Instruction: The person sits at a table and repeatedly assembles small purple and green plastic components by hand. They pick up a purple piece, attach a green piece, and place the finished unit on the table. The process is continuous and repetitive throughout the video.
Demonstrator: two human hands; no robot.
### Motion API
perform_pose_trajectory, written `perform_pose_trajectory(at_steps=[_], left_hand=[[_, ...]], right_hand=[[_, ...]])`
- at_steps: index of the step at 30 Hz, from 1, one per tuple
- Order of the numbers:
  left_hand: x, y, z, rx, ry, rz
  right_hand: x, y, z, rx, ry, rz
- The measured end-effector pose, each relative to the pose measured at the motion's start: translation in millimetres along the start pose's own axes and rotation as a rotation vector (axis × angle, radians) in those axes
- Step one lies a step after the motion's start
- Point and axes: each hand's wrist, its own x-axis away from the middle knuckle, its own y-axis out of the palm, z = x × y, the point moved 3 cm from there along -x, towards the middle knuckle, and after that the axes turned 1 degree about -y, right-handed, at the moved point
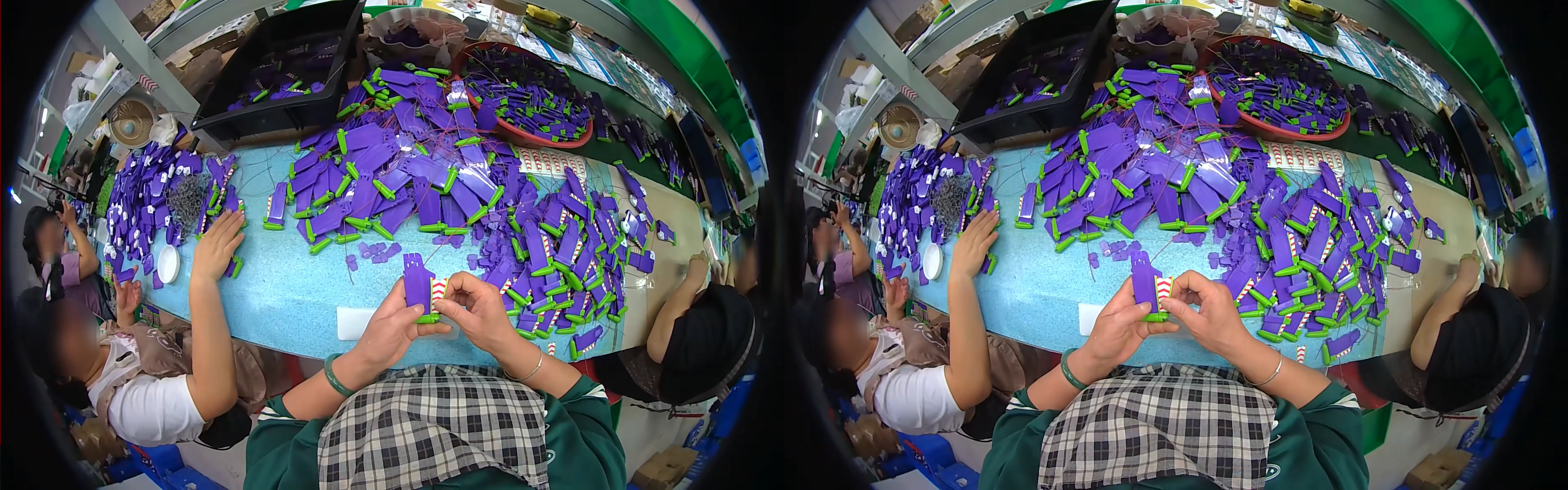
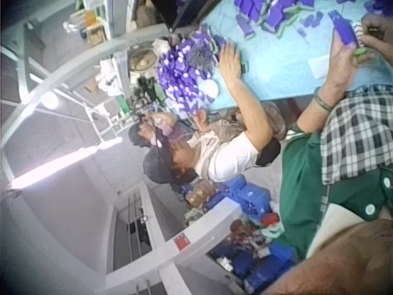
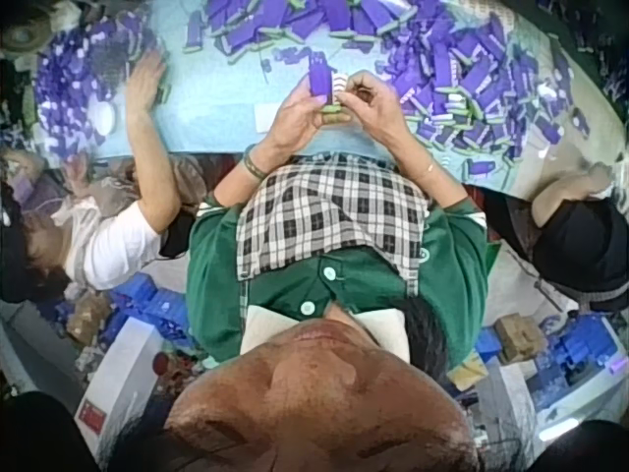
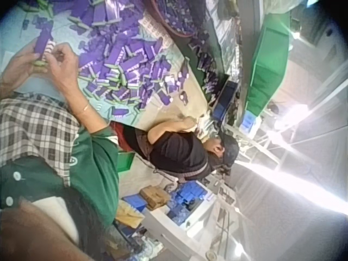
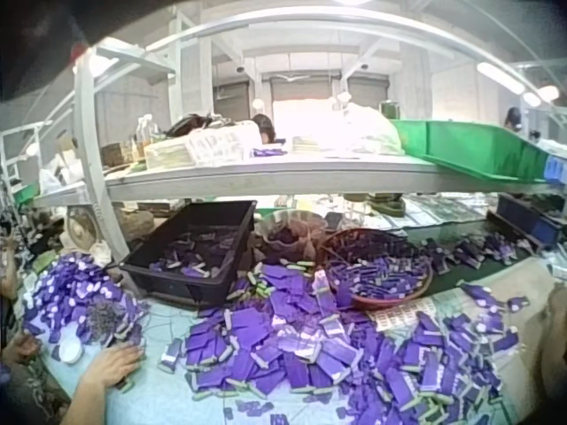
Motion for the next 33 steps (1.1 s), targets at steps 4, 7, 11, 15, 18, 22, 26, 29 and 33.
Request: perform_pose_trajectory(at_steps=[4,7,11,15,18,22,26,29,33], left_hand=[[0,0,0,0.003,-0.006,-0.009],[0,1,-1,0.014,0.008,-0.021],[0,1,-2,-0.102,0.019,-0.020],[1,7,-2,-0.306,0.037,0.023],[2,7,-3,-0.323,0.069,-0.005],[3,7,-5,-0.318,0.087,-0.034],[6,5,-7,-0.526,0.200,-0.054],[6,4,-11,-0.399,0.225,-0.009],[-1,2,-15,-0.018,-0.031,-0.168]], right_hand=[[0,0,-2,0.061,-0.017,-0.001],[1,-1,-1,0.103,-0.045,-0.001],[3,-2,0,0.116,-0.057,0.001],[4,-1,-4,0.154,-0.080,0.036],[5,-3,-8,0.360,-0.275,0.094],[5,3,-30,0.563,-0.577,0.185],[7,1,-30,0.655,-0.550,0.145],[2,4,-24,0.560,-0.380,0.079],[-4,9,-15,0.437,-0.090,-0.127]])
